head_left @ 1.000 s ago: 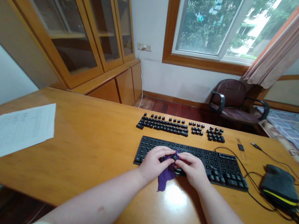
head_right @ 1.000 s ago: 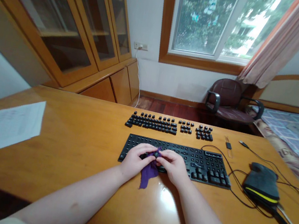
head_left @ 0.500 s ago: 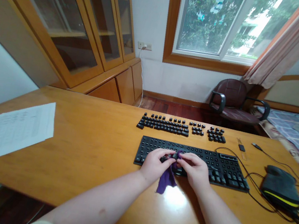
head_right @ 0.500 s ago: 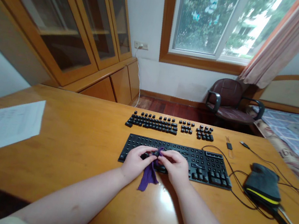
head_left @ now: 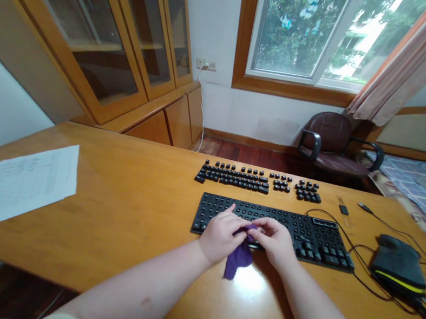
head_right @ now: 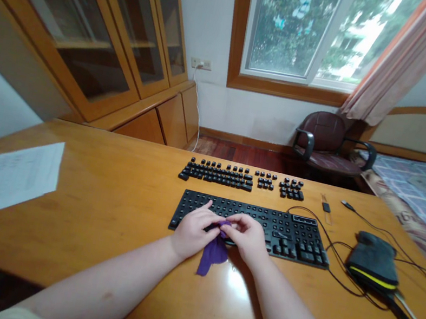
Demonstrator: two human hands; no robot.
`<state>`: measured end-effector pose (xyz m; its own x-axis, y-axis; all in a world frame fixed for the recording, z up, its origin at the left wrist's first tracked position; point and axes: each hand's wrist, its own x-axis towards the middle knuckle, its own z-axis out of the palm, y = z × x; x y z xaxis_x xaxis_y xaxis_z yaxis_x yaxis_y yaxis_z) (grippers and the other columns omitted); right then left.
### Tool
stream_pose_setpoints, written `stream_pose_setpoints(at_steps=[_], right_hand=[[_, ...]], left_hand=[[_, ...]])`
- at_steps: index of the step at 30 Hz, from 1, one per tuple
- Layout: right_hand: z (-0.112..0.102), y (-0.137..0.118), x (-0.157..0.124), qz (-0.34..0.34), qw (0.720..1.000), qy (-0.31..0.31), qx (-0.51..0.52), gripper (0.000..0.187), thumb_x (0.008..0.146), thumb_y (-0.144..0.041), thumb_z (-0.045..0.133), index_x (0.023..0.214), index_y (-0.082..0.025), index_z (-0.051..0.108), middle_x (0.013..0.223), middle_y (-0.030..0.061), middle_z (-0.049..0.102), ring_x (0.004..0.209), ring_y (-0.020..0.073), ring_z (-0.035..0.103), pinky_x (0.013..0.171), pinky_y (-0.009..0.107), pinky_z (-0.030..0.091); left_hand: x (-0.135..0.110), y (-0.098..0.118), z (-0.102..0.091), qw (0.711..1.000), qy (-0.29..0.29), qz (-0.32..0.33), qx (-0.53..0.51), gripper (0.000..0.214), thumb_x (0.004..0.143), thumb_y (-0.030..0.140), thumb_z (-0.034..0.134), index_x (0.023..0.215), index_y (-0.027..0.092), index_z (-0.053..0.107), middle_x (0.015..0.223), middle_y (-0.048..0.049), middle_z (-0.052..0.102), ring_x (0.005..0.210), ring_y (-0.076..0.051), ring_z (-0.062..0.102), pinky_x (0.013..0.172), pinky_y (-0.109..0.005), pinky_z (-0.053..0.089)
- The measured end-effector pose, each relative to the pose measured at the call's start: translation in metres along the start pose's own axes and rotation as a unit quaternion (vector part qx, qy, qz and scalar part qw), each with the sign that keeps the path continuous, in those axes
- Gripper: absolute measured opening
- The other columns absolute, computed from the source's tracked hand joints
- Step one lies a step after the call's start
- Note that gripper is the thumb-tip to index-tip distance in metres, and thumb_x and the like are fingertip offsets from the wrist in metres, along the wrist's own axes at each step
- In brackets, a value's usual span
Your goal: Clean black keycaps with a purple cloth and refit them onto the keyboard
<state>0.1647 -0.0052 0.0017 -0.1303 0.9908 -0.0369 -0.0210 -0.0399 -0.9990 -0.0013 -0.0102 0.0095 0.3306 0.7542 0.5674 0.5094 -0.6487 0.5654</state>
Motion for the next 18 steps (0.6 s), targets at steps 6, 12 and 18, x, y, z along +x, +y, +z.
stream_pose_setpoints(at_steps=[6, 12, 18], right_hand=[[0.0002, -0.0123, -0.0025, -0.002, 0.999, -0.036, -0.002, 0.028, 0.066, -0.044, 0.068, 0.065, -0.016, 0.063, 0.053, 0.0016, 0.063, 0.051, 0.0143, 0.059, 0.055, 0.028, 0.050], [-0.0028, -0.0081, -0.0012, 0.006, 0.999, -0.050, 0.017, 0.026, 0.059, -0.035, 0.076, 0.069, -0.016, 0.062, 0.058, 0.0007, 0.064, 0.053, 0.0134, 0.059, 0.055, 0.026, 0.049], [-0.0040, -0.0088, -0.0018, -0.012, 0.998, -0.065, -0.002, 0.024, 0.067, -0.039, 0.070, 0.066, -0.016, 0.061, 0.056, 0.0010, 0.063, 0.053, 0.0133, 0.058, 0.056, 0.027, 0.049]], left_hand=[[0.0004, 0.0008, 0.0003, 1.000, 0.003, -0.015, 0.004, 0.014, 0.078, 0.020, 0.057, 0.088, 0.020, 0.066, 0.084, -0.0024, 0.071, 0.078, -0.014, 0.065, 0.105, -0.047, 0.035], [0.0009, 0.0019, -0.0014, 1.000, 0.003, 0.007, -0.005, 0.016, 0.077, 0.017, 0.057, 0.090, 0.020, 0.066, 0.084, -0.0021, 0.071, 0.076, -0.014, 0.065, 0.101, -0.045, 0.040], [0.0007, 0.0008, 0.0001, 1.000, 0.015, -0.004, -0.002, 0.012, 0.077, 0.019, 0.059, 0.086, 0.019, 0.067, 0.083, -0.0031, 0.071, 0.079, -0.016, 0.065, 0.093, -0.041, 0.047]])
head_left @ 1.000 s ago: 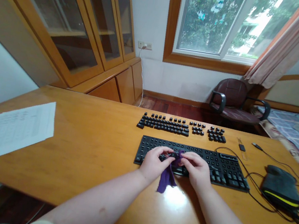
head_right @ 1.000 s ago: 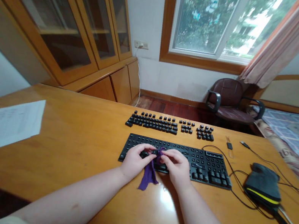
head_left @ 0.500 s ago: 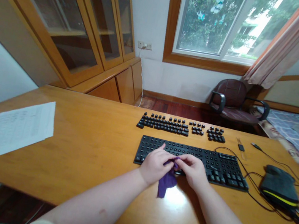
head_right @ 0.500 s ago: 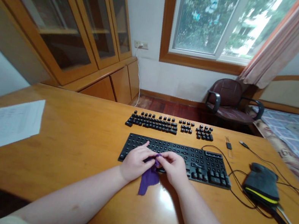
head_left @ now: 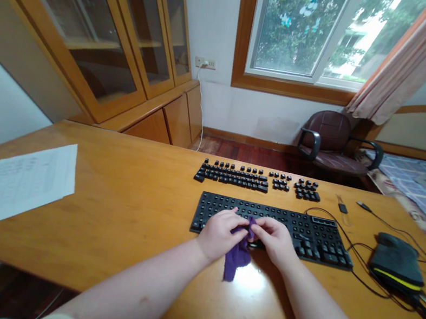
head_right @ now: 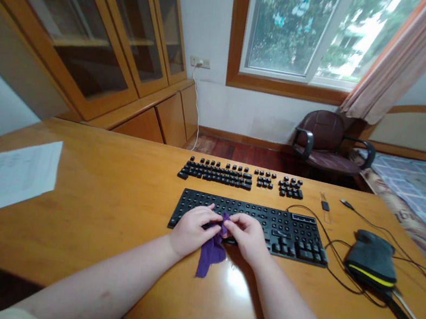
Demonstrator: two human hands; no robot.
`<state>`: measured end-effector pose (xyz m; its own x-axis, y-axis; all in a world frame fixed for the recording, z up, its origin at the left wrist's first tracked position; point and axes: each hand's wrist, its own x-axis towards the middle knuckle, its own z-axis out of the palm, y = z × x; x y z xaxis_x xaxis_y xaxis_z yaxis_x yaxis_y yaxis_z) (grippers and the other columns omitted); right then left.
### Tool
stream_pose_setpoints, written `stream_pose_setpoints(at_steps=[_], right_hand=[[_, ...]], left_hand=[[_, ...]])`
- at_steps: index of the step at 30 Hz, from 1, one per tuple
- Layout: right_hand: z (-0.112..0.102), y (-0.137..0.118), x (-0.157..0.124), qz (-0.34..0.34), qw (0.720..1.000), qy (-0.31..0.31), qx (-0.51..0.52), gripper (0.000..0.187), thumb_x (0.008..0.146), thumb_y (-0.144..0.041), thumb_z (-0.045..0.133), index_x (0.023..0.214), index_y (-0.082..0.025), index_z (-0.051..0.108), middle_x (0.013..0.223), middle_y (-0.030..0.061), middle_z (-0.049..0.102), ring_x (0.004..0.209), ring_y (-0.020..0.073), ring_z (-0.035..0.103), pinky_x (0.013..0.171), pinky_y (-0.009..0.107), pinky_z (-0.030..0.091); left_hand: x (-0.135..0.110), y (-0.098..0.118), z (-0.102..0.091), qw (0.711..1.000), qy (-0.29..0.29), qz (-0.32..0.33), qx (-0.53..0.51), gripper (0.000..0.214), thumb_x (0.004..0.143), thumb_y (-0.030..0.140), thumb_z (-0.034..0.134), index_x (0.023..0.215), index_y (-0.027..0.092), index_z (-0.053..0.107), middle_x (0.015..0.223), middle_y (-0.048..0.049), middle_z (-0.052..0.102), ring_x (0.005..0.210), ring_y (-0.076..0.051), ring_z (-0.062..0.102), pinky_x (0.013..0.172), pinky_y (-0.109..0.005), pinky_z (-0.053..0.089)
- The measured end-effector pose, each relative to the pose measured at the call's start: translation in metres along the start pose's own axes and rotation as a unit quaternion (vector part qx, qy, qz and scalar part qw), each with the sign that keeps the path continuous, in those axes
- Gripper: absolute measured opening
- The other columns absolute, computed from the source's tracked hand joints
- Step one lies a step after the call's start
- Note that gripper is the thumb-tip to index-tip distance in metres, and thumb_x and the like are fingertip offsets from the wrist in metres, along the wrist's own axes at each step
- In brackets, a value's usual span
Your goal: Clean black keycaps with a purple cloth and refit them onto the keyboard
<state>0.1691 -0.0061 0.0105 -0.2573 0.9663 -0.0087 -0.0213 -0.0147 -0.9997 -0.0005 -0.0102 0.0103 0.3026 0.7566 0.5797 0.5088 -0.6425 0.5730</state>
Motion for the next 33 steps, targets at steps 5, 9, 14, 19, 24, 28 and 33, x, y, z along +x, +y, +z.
stream_pose_setpoints(at_steps=[5, 9, 14, 19, 24, 28, 33], right_hand=[[0.000, -0.001, 0.000, -0.006, 1.000, 0.000, -0.008, 0.023, 0.069, -0.039, 0.068, 0.068, -0.016, 0.063, 0.056, 0.0009, 0.063, 0.053, 0.0137, 0.059, 0.056, 0.027, 0.050], [-0.002, -0.004, -0.001, -0.022, 1.000, 0.000, -0.019, 0.025, 0.073, -0.041, 0.064, 0.067, -0.017, 0.065, 0.055, 0.0015, 0.064, 0.053, 0.0143, 0.060, 0.056, 0.027, 0.050], [-0.003, -0.001, -0.001, -0.005, 1.000, 0.007, 0.029, 0.025, 0.070, -0.041, 0.067, 0.070, -0.017, 0.067, 0.056, 0.0017, 0.065, 0.053, 0.0146, 0.061, 0.058, 0.027, 0.051], [-0.009, 0.007, 0.003, -0.013, 0.991, 0.109, 0.077, 0.028, 0.066, -0.042, 0.070, 0.077, -0.016, 0.069, 0.062, 0.0031, 0.067, 0.050, 0.0143, 0.060, 0.055, 0.029, 0.052], [-0.023, 0.008, 0.008, -0.091, 0.948, 0.299, 0.064, 0.029, 0.069, -0.041, 0.068, 0.080, -0.014, 0.068, 0.061, 0.0031, 0.066, 0.049, 0.0131, 0.059, 0.052, 0.026, 0.050], [-0.036, 0.005, 0.013, -0.133, 0.885, 0.443, 0.054, 0.031, 0.070, -0.042, 0.066, 0.079, -0.013, 0.067, 0.060, 0.0031, 0.065, 0.049, 0.0131, 0.058, 0.050, 0.024, 0.048], [-0.043, 0.009, 0.020, -0.134, 0.867, 0.475, 0.062, 0.032, 0.069, -0.043, 0.066, 0.078, -0.012, 0.066, 0.056, 0.0018, 0.062, 0.047, 0.0125, 0.057, 0.048, 0.024, 0.048]], left_hand=[[0.001, 0.002, -0.002, 1.000, -0.012, -0.026, 0.001, 0.011, 0.075, 0.019, 0.061, 0.085, 0.019, 0.066, 0.082, -0.0028, 0.070, 0.080, -0.017, 0.062, 0.081, -0.035, 0.051], [0.002, 0.005, -0.006, 0.999, -0.021, -0.038, -0.007, 0.013, 0.074, 0.021, 0.063, 0.086, 0.019, 0.064, 0.083, -0.0026, 0.068, 0.081, -0.017, 0.060, 0.077, -0.033, 0.049], [0.003, 0.005, -0.010, 0.999, -0.025, -0.018, -0.023, 0.018, 0.077, 0.020, 0.060, 0.094, 0.021, 0.063, 0.090, -0.0025, 0.068, 0.084, -0.016, 0.059, 0.081, -0.033, 0.047], [0.004, 0.005, -0.013, 0.999, 0.015, -0.049, -0.011, 0.015, 0.074, 0.018, 0.062, 0.088, 0.019, 0.062, 0.087, -0.0034, 0.066, 0.084, -0.017, 0.057, 0.079, -0.032, 0.047], [0.007, 0.003, -0.021, 0.996, 0.035, -0.083, 0.015, 0.019, 0.073, 0.018, 0.062, 0.093, 0.019, 0.062, 0.085, -0.0029, 0.064, 0.076, -0.015, 0.056, 0.073, -0.030, 0.047], [0.019, 0.005, -0.045, 0.995, 0.017, -0.084, 0.043, 0.021, 0.077, 0.022, 0.060, 0.097, 0.022, 0.064, 0.089, -0.0020, 0.066, 0.085, -0.017, 0.057, 0.082, -0.032, 0.046], [0.022, -0.002, -0.079, 0.984, -0.108, -0.108, 0.096, 0.020, 0.075, 0.026, 0.062, 0.094, 0.026, 0.066, 0.091, -0.0005, 0.068, 0.087, -0.018, 0.059, 0.082, -0.034, 0.046]])
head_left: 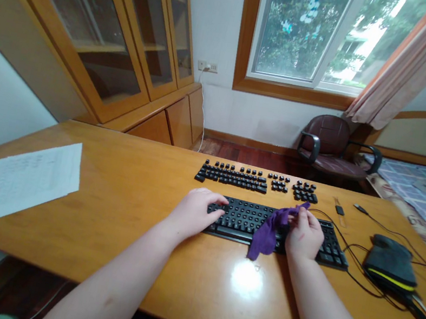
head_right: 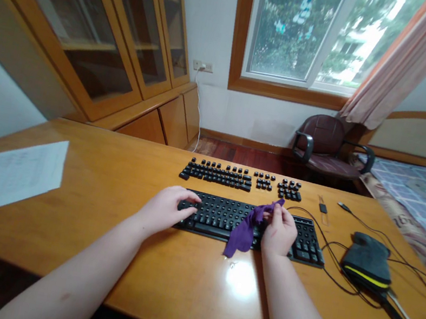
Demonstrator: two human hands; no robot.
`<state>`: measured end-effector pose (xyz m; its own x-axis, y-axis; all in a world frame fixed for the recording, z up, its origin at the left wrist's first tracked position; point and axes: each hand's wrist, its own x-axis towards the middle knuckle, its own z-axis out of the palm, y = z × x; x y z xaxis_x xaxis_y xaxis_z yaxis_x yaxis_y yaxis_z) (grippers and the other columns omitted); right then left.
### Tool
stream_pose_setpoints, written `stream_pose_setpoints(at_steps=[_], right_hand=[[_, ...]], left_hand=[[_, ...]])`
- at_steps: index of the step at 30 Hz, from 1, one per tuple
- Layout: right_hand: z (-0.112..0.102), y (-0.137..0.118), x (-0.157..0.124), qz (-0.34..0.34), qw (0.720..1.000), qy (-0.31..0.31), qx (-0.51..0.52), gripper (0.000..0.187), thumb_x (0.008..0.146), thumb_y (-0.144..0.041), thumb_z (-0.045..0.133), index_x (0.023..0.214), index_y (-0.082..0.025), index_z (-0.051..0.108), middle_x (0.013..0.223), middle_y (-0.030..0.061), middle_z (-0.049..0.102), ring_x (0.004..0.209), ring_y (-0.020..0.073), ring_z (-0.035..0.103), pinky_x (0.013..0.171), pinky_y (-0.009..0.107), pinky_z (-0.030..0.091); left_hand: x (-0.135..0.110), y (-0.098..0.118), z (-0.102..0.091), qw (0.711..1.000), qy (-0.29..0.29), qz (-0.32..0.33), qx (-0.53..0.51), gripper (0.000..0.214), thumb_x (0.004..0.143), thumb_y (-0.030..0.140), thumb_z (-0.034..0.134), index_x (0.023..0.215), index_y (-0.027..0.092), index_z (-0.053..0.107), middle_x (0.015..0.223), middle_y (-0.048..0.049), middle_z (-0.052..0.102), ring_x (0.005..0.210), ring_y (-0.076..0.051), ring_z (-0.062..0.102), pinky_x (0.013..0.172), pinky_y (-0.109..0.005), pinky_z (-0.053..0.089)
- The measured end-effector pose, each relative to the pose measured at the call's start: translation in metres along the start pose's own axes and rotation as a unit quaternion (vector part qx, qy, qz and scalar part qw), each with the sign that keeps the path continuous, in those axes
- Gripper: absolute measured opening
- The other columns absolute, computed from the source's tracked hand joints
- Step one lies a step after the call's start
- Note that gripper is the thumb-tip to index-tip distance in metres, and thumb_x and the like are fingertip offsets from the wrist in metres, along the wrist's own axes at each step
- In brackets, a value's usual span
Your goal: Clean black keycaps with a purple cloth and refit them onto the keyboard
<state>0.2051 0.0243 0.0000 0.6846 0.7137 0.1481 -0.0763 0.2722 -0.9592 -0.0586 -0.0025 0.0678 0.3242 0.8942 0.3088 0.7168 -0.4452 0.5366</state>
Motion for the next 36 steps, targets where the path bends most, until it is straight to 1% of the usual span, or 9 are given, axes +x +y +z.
stream_pose_setpoints(at_steps=[2, 5, 8, 12, 15, 18, 25, 30, 36], right_hand=[[0.000, 0.003, 0.000, 0.007, 1.000, -0.016, -0.003, 0.031, 0.069, -0.042, 0.067, 0.079, -0.013, 0.066, 0.058, 0.0020, 0.063, 0.048, 0.0126, 0.057, 0.048, 0.024, 0.048], [0.001, 0.004, -0.002, 0.004, 0.999, -0.027, -0.018, 0.031, 0.068, -0.043, 0.067, 0.077, -0.013, 0.065, 0.059, 0.0022, 0.063, 0.049, 0.0131, 0.059, 0.049, 0.024, 0.049], [0.000, 0.002, -0.003, 0.007, 0.999, -0.032, -0.025, 0.031, 0.067, -0.043, 0.068, 0.075, -0.013, 0.064, 0.060, 0.0018, 0.062, 0.049, 0.0134, 0.059, 0.049, 0.024, 0.049], [0.001, -0.002, -0.004, 0.020, 0.999, -0.036, -0.025, 0.030, 0.067, -0.043, 0.068, 0.075, -0.013, 0.064, 0.060, 0.0016, 0.062, 0.048, 0.0131, 0.059, 0.049, 0.025, 0.050], [0.002, -0.005, -0.005, 0.022, 0.999, -0.038, -0.028, 0.030, 0.068, -0.042, 0.068, 0.075, -0.013, 0.064, 0.060, 0.0013, 0.062, 0.047, 0.0131, 0.058, 0.049, 0.025, 0.049], [0.003, -0.006, -0.006, 0.025, 0.998, -0.039, -0.032, 0.029, 0.068, -0.041, 0.067, 0.075, -0.014, 0.064, 0.059, 0.0009, 0.062, 0.048, 0.0136, 0.059, 0.049, 0.025, 0.048], [0.001, -0.002, -0.004, 0.018, 0.998, -0.043, -0.038, 0.028, 0.069, -0.042, 0.067, 0.074, -0.015, 0.064, 0.057, -0.0003, 0.062, 0.048, 0.0133, 0.058, 0.049, 0.025, 0.046], [0.000, 0.001, -0.003, 0.018, 0.998, -0.046, -0.042, 0.030, 0.069, -0.043, 0.067, 0.075, -0.014, 0.064, 0.056, 0.0008, 0.062, 0.048, 0.0139, 0.057, 0.048, 0.025, 0.046], [0.000, 0.002, -0.002, 0.033, 0.997, -0.062, -0.014, 0.029, 0.069, -0.043, 0.067, 0.072, -0.014, 0.063, 0.057, 0.0003, 0.062, 0.048, 0.0124, 0.057, 0.047, 0.023, 0.045]], left_hand=[[-0.005, -0.011, 0.000, 0.999, -0.016, -0.018, 0.021, 0.018, 0.074, 0.027, 0.062, 0.091, 0.024, 0.067, 0.089, -0.0014, 0.068, 0.084, -0.019, 0.060, 0.082, -0.035, 0.046], [-0.011, -0.029, 0.007, 0.999, 0.000, -0.022, 0.040, 0.016, 0.073, 0.028, 0.063, 0.087, 0.023, 0.067, 0.090, -0.0026, 0.068, 0.088, -0.019, 0.059, 0.085, -0.037, 0.044], [-0.013, -0.045, 0.011, 0.999, 0.005, -0.011, 0.049, 0.015, 0.071, 0.030, 0.066, 0.084, 0.024, 0.069, 0.102, -0.0029, 0.066, 0.103, -0.022, 0.053, 0.095, -0.041, 0.039], [-0.012, -0.056, 0.013, 0.997, -0.032, -0.018, 0.064, 0.013, 0.070, 0.034, 0.067, 0.081, 0.028, 0.071, 0.112, -0.0010, 0.063, 0.120, -0.027, 0.040, 0.105, -0.052, 0.023], [-0.012, -0.058, 0.016, 0.996, -0.055, -0.027, 0.068, 0.014, 0.071, 0.034, 0.066, 0.083, 0.030, 0.071, 0.116, 0.0005, 0.061, 0.124, -0.028, 0.036, 0.107, -0.056, 0.012], [-0.013, -0.058, 0.019, 0.995, -0.077, -0.028, 0.064, 0.015, 0.071, 0.034, 0.066, 0.084, 0.031, 0.071, 0.118, 0.0014, 0.060, 0.126, -0.028, 0.033, 0.108, -0.057, 0.008], [-0.013, -0.053, 0.018, 0.993, -0.098, -0.034, 0.052, 0.014, 0.069, 0.029, 0.067, 0.082, 0.030, 0.071, 0.113, 0.0003, 0.063, 0.125, -0.029, 0.035, 0.106, -0.060, 0.008], [-0.014, -0.051, 0.017, 0.993, -0.103, -0.028, 0.047, 0.015, 0.070, 0.030, 0.066, 0.084, 0.029, 0.071, 0.111, -0.0005, 0.064, 0.124, -0.029, 0.037, 0.106, -0.061, 0.008], [-0.013, -0.049, 0.017, 0.993, -0.106, -0.027, 0.043, 0.010, 0.072, 0.029, 0.064, 0.080, 0.028, 0.071, 0.107, -0.0011, 0.065, 0.121, -0.027, 0.040, 0.105, -0.060, 0.011]])
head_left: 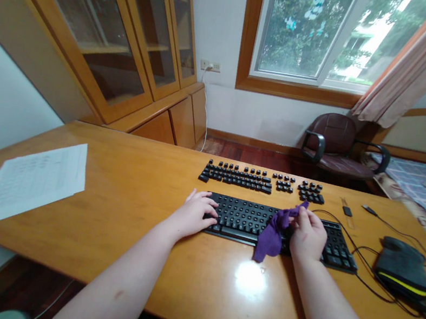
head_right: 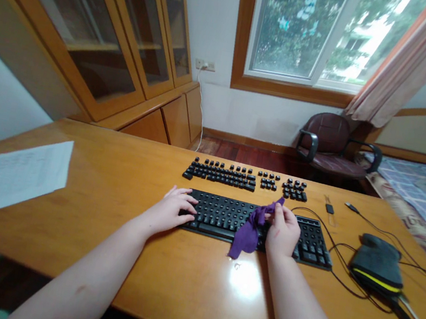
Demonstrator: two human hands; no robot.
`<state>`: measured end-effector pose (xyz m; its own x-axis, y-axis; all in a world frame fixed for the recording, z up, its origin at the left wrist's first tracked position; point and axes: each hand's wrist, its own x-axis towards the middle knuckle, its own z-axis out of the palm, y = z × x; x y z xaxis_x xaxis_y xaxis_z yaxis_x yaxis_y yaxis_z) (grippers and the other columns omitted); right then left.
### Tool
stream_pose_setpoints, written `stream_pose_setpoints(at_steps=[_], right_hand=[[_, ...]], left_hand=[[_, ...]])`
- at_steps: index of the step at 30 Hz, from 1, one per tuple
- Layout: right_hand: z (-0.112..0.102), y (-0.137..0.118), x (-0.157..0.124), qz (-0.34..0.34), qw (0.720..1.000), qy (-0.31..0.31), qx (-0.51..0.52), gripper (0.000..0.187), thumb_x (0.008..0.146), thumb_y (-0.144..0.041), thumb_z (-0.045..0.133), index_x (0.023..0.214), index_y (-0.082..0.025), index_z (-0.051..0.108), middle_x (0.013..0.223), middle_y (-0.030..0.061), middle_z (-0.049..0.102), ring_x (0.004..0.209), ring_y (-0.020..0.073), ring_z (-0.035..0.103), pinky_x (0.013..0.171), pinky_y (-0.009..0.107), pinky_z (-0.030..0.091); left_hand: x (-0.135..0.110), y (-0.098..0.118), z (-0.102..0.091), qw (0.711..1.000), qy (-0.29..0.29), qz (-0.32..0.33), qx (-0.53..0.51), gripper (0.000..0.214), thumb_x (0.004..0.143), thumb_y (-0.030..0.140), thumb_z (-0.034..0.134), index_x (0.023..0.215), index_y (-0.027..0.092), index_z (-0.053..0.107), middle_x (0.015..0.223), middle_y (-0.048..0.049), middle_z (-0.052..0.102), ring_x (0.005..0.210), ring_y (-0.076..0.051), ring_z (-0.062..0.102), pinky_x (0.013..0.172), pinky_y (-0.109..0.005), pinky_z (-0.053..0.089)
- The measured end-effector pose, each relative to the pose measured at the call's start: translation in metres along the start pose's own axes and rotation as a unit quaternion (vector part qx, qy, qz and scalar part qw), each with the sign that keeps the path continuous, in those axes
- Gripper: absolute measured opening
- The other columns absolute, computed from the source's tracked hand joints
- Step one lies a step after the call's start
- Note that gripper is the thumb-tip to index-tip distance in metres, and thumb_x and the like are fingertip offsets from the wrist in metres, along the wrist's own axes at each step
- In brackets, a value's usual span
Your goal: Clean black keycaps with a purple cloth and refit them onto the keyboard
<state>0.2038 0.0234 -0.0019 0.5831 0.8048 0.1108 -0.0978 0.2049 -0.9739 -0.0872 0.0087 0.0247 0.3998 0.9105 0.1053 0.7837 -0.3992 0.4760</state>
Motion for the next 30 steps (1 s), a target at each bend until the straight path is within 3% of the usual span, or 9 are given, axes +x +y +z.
stream_pose_setpoints(at_steps=[10, 21, 30], right_hand=[[0.0002, -0.0009, -0.0012, -0.006, 1.000, 0.002, -0.012, 0.029, 0.069, -0.042, 0.067, 0.076, -0.014, 0.065, 0.056, 0.0004, 0.061, 0.048, 0.0138, 0.058, 0.047, 0.024, 0.045], [0.0005, 0.0037, 0.0008, -0.010, 1.000, 0.003, 0.000, 0.031, 0.067, -0.044, 0.068, 0.073, -0.014, 0.063, 0.058, 0.0002, 0.062, 0.047, 0.0132, 0.057, 0.047, 0.024, 0.046], [0.0009, 0.0027, -0.0001, -0.006, 1.000, 0.000, 0.003, 0.029, 0.068, -0.042, 0.068, 0.075, -0.014, 0.064, 0.058, 0.0003, 0.061, 0.047, 0.0125, 0.057, 0.047, 0.024, 0.047]], left_hand=[[-0.0006, 0.0015, 0.0023, 1.000, 0.021, -0.010, -0.003, 0.008, 0.068, 0.029, 0.068, 0.075, 0.026, 0.070, 0.104, -0.0006, 0.066, 0.120, -0.027, 0.041, 0.105, -0.058, 0.012], [0.0003, -0.0028, 0.0028, 0.999, 0.026, 0.025, 0.008, 0.009, 0.071, 0.029, 0.066, 0.078, 0.028, 0.071, 0.101, -0.0005, 0.065, 0.120, -0.026, 0.040, 0.107, -0.058, 0.010], [0.0019, -0.0027, 0.0056, 0.999, 0.033, -0.014, -0.002, 0.007, 0.066, 0.030, 0.070, 0.072, 0.027, 0.071, 0.111, -0.0011, 0.060, 0.123, -0.029, 0.035, 0.106, -0.059, 0.011]])
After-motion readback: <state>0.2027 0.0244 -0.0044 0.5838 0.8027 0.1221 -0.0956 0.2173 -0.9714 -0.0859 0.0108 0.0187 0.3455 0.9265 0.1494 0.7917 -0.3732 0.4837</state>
